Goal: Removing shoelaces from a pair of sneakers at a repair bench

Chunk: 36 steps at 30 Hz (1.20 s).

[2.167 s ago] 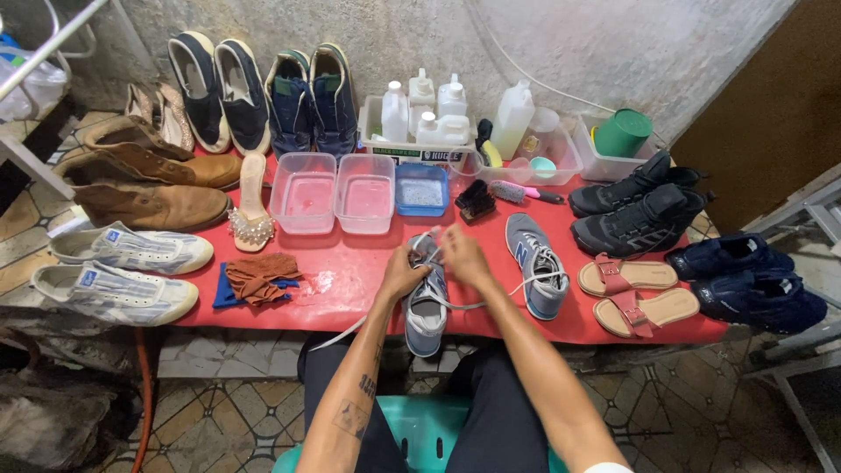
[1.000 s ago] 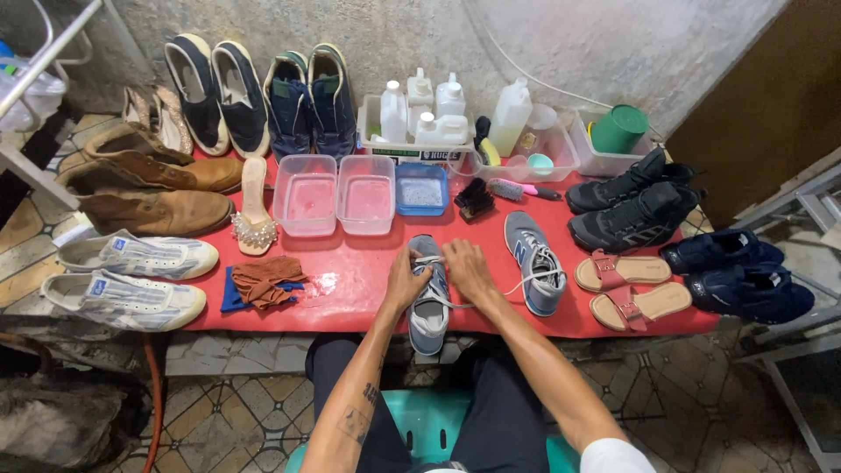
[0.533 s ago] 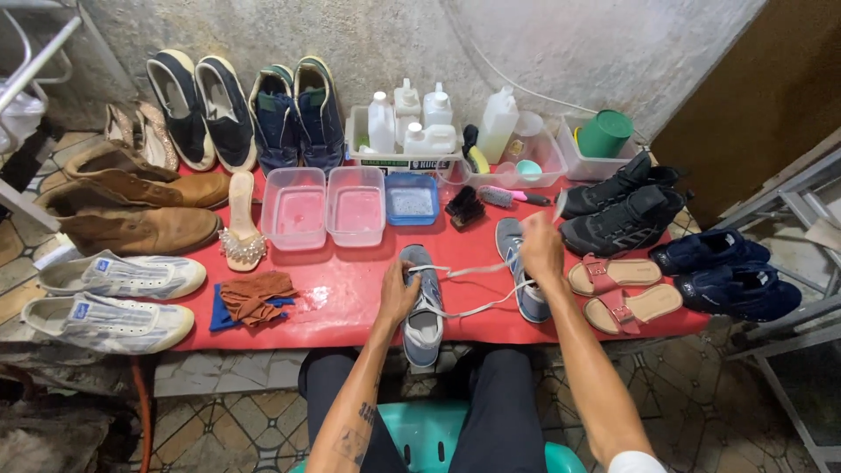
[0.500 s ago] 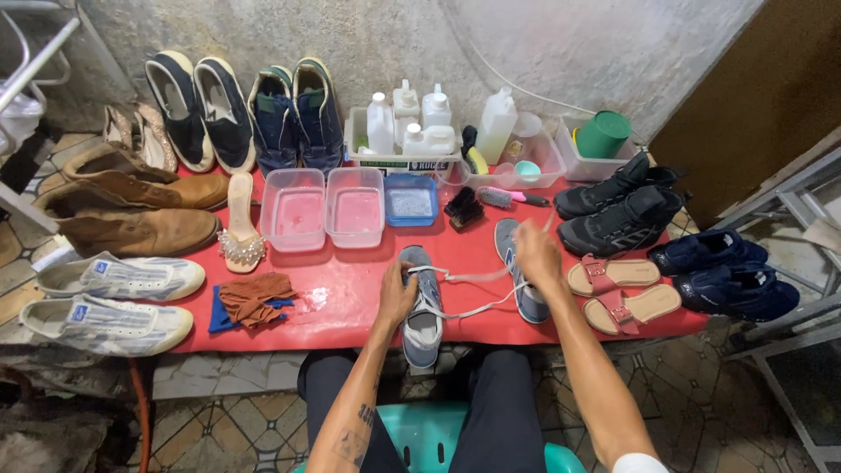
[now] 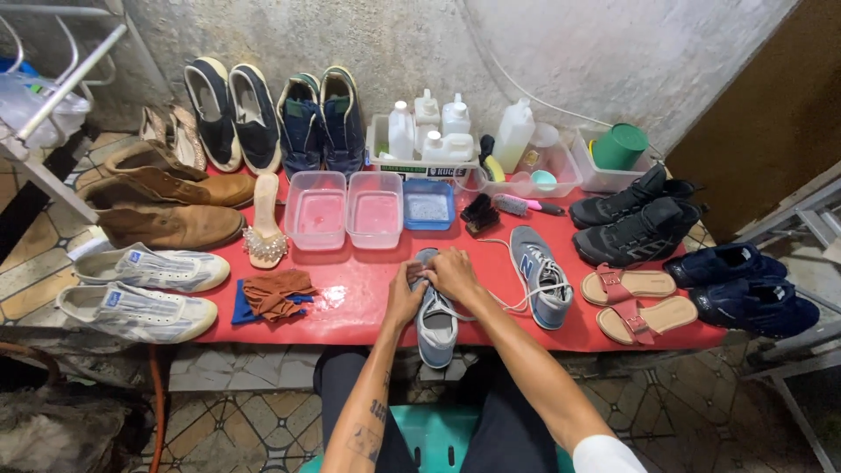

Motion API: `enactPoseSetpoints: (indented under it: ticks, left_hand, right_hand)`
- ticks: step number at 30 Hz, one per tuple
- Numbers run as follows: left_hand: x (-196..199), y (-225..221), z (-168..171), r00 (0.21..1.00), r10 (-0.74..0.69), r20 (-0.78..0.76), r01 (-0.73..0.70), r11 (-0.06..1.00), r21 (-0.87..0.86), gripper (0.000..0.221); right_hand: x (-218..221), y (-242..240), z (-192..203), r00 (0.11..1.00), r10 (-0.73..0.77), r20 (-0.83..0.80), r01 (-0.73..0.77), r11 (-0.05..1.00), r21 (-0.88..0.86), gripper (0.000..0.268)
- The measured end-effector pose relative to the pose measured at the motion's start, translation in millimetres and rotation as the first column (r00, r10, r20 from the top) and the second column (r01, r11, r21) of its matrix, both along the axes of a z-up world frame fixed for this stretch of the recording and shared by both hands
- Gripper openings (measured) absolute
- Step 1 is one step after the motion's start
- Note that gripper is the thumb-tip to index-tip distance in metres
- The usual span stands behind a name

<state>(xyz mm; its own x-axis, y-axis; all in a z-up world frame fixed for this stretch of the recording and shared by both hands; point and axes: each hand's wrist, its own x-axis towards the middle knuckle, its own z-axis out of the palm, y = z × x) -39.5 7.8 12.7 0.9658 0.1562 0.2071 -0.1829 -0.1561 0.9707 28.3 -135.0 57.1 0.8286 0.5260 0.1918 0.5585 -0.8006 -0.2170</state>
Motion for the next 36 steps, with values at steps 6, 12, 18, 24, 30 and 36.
enactPoseSetpoints:
  ticks: [6,12,18,24,30,36]
  left_hand:
    - [3.0,-0.5,-5.5,1.000,0.030,-0.004,-0.030,1.000,0.007,0.044]
    - [0.6,-2.4,0.5,1.000,0.020,-0.021,-0.020,1.000,-0.013,0.035]
    - [-1.5,-3.9,1.6,1.000,0.019,-0.001,-0.019,1.000,0.007,0.027]
    - [11.3,-5.4,-27.1,0.998,0.036,0.055,-0.039,0.998,0.049,0.021]
    - [4.1,-2.2,-12.1,0.999,0.014,0.049,-0.019,0.995,0.098,0.021]
    - [-0.7,-5.2,-4.6,0.999,0.017,0.052,-0.022,0.996,0.088,0.017]
  right_hand:
    - [-0.2,12.4,23.7,0.989,0.084,-0.123,-0.076,0.995,0.071,0.024]
    - [-29.9,39.0,115.1,0.966,0.209,-0.153,-0.100,0.845,0.526,0.022]
    - [-74.6,45.6,231.0,0.921,0.372,-0.113,-0.171,0.648,0.742,0.016]
    - [-139.2,37.9,303.7,0.890,0.456,0.003,-0.237,0.456,0.858,0.018]
    - [-167.5,16.8,339.6,0.819,0.516,0.251,-0.454,0.315,0.833,0.020]
    - [-227.1,-7.0,381.7,0.798,0.506,0.327,-0.504,0.265,0.822,0.013]
